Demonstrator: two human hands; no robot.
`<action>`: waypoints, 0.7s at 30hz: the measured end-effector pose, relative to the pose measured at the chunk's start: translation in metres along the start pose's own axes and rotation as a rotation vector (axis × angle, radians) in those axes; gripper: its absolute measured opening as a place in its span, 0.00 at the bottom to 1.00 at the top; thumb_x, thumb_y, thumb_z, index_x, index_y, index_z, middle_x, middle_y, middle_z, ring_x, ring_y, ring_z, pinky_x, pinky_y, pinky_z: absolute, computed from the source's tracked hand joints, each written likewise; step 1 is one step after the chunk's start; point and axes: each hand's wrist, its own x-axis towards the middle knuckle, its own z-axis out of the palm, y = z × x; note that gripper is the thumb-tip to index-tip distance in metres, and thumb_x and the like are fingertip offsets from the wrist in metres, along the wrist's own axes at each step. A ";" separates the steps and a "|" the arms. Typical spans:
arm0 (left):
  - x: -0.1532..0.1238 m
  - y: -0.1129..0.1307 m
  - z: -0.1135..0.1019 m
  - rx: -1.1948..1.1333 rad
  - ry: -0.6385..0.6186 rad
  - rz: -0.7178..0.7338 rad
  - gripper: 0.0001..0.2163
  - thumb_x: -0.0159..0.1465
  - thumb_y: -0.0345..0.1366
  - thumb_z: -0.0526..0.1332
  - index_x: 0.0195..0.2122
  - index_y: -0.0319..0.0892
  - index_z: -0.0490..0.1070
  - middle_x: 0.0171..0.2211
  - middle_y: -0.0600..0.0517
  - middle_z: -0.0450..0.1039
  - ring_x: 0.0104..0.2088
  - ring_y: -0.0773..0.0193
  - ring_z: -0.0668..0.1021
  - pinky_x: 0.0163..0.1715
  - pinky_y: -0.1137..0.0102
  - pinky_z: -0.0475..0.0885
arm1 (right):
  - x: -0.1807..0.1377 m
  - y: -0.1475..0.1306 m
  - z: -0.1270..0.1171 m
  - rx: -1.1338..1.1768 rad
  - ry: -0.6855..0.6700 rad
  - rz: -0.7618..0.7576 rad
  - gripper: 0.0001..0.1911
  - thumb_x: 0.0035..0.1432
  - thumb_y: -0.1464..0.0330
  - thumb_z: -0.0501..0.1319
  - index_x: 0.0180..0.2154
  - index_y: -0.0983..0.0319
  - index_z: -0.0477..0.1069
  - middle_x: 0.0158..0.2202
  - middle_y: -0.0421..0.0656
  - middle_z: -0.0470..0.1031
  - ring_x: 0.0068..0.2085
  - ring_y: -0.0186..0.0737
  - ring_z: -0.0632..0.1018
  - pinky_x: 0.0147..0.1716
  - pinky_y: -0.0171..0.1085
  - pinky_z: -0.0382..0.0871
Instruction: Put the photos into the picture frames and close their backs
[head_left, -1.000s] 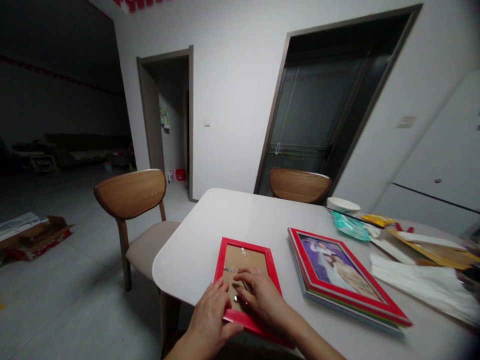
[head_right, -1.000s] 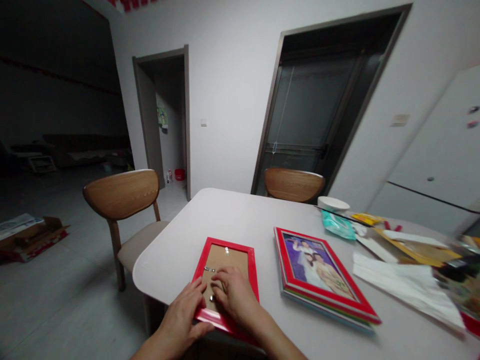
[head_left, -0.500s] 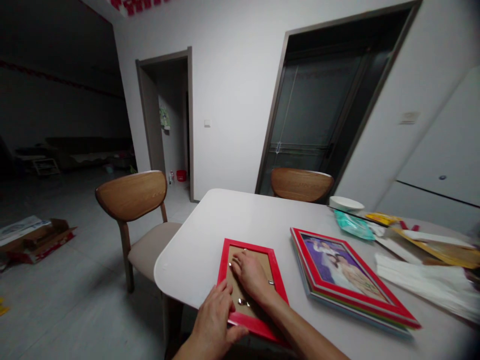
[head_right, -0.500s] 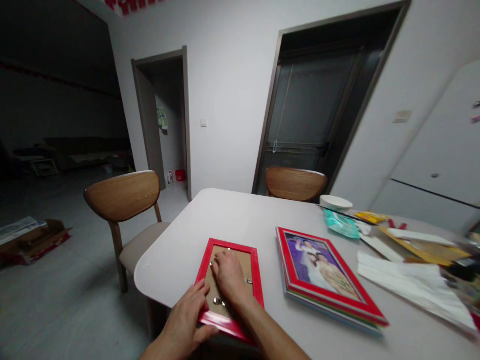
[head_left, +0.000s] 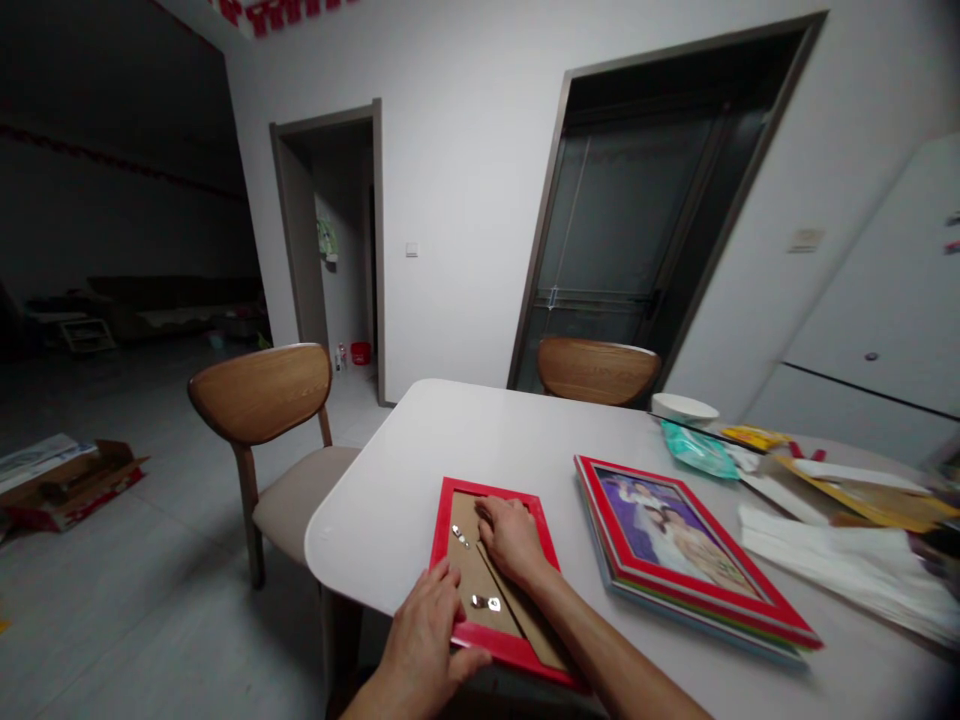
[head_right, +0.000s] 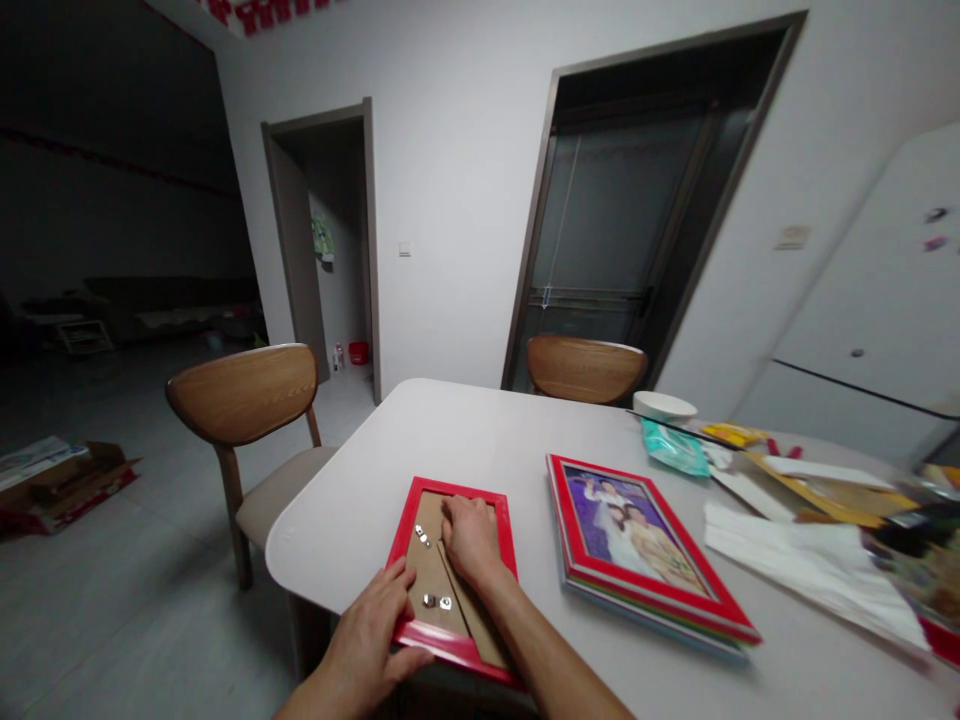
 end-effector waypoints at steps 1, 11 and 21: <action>0.000 0.000 -0.001 -0.004 -0.002 -0.003 0.13 0.46 0.35 0.66 0.31 0.39 0.67 0.51 0.42 0.61 0.54 0.53 0.59 0.53 0.59 0.56 | -0.001 0.000 -0.002 0.005 -0.004 -0.006 0.17 0.51 0.70 0.50 0.43 0.61 0.67 0.41 0.44 0.72 0.41 0.41 0.67 0.41 0.36 0.55; 0.001 -0.001 -0.001 -0.044 -0.007 0.002 0.14 0.47 0.39 0.66 0.31 0.38 0.67 0.51 0.41 0.62 0.54 0.52 0.59 0.52 0.59 0.56 | -0.033 0.043 -0.043 -0.044 -0.204 -0.089 0.14 0.39 0.76 0.52 0.30 0.61 0.71 0.34 0.43 0.72 0.38 0.39 0.67 0.38 0.33 0.57; -0.001 -0.002 0.000 -0.034 -0.005 0.024 0.17 0.44 0.36 0.67 0.34 0.39 0.67 0.50 0.41 0.62 0.53 0.52 0.60 0.52 0.58 0.58 | -0.047 0.025 -0.046 -0.053 -0.106 -0.041 0.14 0.50 0.70 0.49 0.36 0.63 0.70 0.36 0.47 0.70 0.40 0.41 0.67 0.39 0.35 0.57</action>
